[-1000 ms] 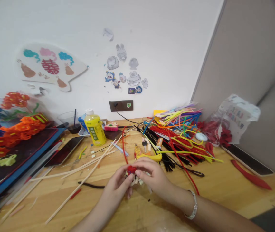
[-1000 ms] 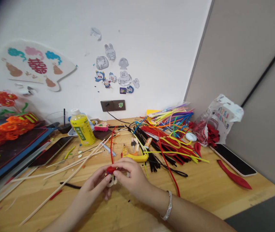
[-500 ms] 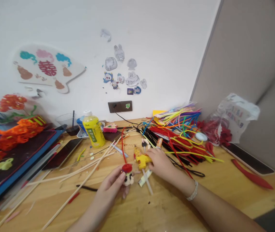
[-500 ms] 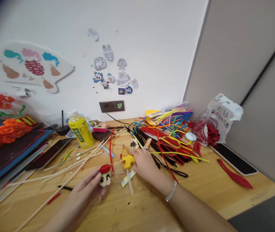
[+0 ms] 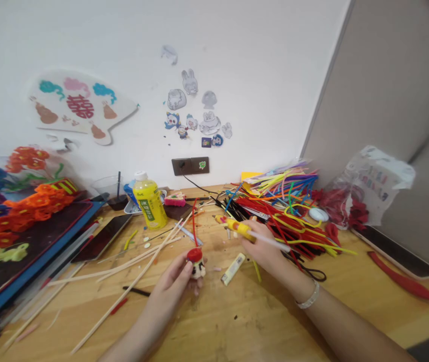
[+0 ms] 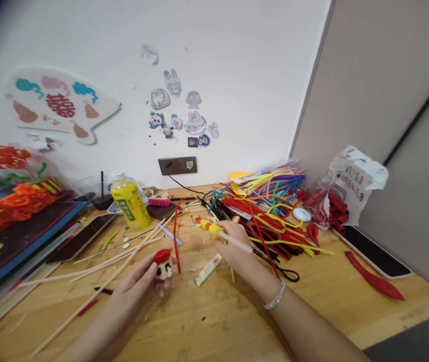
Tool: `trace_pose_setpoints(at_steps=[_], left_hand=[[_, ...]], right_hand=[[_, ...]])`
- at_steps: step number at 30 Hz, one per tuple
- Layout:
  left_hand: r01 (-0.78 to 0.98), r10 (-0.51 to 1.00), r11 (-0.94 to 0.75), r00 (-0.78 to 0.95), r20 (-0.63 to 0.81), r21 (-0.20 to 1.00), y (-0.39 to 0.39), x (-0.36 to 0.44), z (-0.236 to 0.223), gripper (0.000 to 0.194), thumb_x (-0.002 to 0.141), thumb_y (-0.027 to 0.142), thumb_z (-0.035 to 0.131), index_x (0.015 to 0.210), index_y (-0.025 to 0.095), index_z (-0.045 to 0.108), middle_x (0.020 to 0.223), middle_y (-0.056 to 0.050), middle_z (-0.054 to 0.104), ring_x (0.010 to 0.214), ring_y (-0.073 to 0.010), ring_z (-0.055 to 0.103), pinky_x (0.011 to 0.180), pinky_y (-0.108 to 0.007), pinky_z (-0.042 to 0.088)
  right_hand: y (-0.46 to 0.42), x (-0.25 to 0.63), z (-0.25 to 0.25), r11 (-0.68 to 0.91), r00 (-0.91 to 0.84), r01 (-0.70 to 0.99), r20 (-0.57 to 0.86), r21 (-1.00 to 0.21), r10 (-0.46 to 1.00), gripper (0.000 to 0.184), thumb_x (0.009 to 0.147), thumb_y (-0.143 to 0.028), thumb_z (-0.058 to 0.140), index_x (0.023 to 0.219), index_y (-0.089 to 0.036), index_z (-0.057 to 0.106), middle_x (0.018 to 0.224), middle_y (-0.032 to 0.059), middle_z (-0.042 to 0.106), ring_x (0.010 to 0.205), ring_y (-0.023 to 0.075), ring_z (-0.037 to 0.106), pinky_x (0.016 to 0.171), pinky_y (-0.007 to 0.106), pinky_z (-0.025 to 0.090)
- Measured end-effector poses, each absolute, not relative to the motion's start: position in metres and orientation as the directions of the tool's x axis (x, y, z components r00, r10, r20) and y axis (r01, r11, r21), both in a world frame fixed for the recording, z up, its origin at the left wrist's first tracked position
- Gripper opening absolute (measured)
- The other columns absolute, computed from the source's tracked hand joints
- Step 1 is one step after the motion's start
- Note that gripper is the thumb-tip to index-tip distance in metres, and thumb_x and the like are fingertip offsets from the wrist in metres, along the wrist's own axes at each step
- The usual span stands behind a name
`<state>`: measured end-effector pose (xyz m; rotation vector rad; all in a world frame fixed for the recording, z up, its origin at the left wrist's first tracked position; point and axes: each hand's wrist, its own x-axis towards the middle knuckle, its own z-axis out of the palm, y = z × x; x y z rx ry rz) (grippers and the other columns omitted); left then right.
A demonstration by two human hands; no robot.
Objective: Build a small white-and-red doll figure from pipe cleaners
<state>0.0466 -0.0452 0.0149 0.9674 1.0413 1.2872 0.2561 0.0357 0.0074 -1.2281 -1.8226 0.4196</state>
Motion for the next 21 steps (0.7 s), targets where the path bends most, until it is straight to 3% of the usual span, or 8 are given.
trace_pose_setpoints(at_steps=[2,6,10,14,21], left_hand=[[-0.257,0.998,0.063,-0.013,-0.069,0.964,-0.044,0.046,0.015,0.043,0.069,0.047,0.068,0.099,0.018,0.061,0.06,0.002,0.061,0.052,-0.0118,0.052,0.049,-0.021,0.04],[-0.243,0.996,0.078,-0.014,-0.084,0.967,-0.038,0.043,0.015,0.047,0.063,0.051,0.071,0.092,0.016,0.063,0.06,0.001,0.061,0.05,-0.0124,0.051,0.047,-0.022,0.04],[-0.25,0.998,0.059,0.021,-0.056,0.967,-0.039,0.041,0.021,0.041,0.065,0.047,0.071,0.09,0.015,0.064,0.066,-0.001,0.064,0.057,-0.0138,0.055,0.052,-0.022,0.044],[-0.221,0.998,0.057,0.048,-0.048,0.974,-0.042,0.041,0.026,0.037,0.069,0.044,0.069,0.092,0.016,0.065,0.068,-0.001,0.065,0.062,-0.0143,0.058,0.057,-0.023,0.047],[-0.181,0.999,0.019,0.047,-0.011,0.983,-0.041,0.037,0.026,0.043,0.067,0.047,0.07,0.094,0.015,0.063,0.068,-0.002,0.068,0.064,-0.0173,0.062,0.062,-0.027,0.051]], right_hand=[[0.034,0.257,0.011,0.432,-0.083,0.495,0.454,-0.754,0.887,0.023,0.077,-0.022,0.051,0.097,-0.016,0.061,0.093,0.0082,0.067,0.084,0.0217,0.061,0.075,0.035,0.046],[0.031,0.258,0.018,0.353,-0.094,0.157,0.342,-0.922,0.935,0.026,0.077,-0.036,0.054,0.089,-0.015,0.063,0.086,0.0076,0.069,0.069,0.0177,0.06,0.062,0.028,0.047],[0.025,0.259,0.02,0.299,-0.126,-0.069,0.306,-0.952,0.944,0.032,0.078,-0.045,0.055,0.078,-0.015,0.063,0.071,0.0044,0.066,0.051,0.0109,0.048,0.047,0.022,0.038],[0.014,0.253,0.016,0.286,-0.125,-0.109,0.299,-0.952,0.946,0.032,0.074,-0.048,0.06,0.074,-0.016,0.06,0.063,0.0021,0.063,0.051,0.012,0.05,0.047,0.023,0.039],[0.005,0.246,0.008,0.323,-0.194,-0.079,0.332,-0.943,0.923,0.03,0.078,-0.045,0.058,0.069,-0.017,0.061,0.069,0.0047,0.065,0.066,0.0157,0.06,0.062,0.026,0.047]])
